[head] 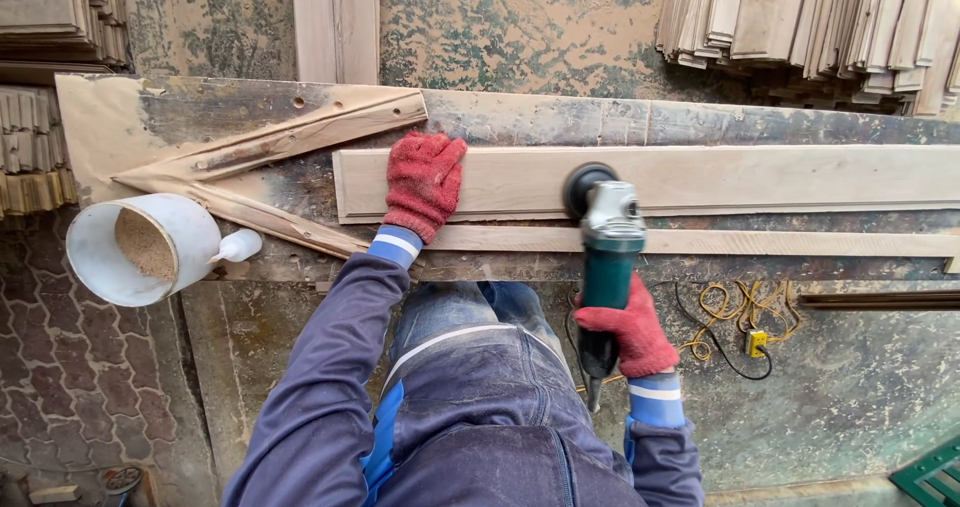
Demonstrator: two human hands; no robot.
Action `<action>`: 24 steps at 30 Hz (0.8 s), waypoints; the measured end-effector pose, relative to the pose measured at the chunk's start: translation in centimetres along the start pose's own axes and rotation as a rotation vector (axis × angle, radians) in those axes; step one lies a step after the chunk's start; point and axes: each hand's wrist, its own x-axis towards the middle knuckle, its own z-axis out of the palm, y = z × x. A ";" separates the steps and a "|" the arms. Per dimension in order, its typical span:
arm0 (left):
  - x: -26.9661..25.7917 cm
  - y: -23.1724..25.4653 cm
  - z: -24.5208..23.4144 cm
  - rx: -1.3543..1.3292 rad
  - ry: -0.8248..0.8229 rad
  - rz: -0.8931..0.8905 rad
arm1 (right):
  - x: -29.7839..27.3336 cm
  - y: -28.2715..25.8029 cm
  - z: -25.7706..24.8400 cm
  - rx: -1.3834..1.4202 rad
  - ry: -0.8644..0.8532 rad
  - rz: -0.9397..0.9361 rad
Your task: Sanding wooden planks using an electric angle grinder with a sanding disc.
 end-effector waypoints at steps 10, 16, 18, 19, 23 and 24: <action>0.3 0.2 -0.1 0.014 0.006 0.016 | 1.1 0.1 -4.1 0.151 0.105 -0.087; -0.1 -0.1 0.4 0.016 0.009 0.019 | 0.0 -0.6 2.3 0.004 -0.050 -0.038; 0.0 -0.1 0.3 0.023 -0.003 0.016 | 0.3 -0.4 3.1 -0.038 -0.121 -0.036; 0.0 0.0 0.3 0.016 -0.006 0.015 | 0.7 -0.1 3.2 -0.139 -0.160 -0.045; -0.7 -0.6 1.1 0.017 -0.001 0.015 | 0.1 -1.7 3.5 -0.095 -0.134 -0.004; -0.5 -0.5 0.9 0.017 0.000 0.013 | 0.3 -2.2 2.5 -0.096 -0.134 -0.004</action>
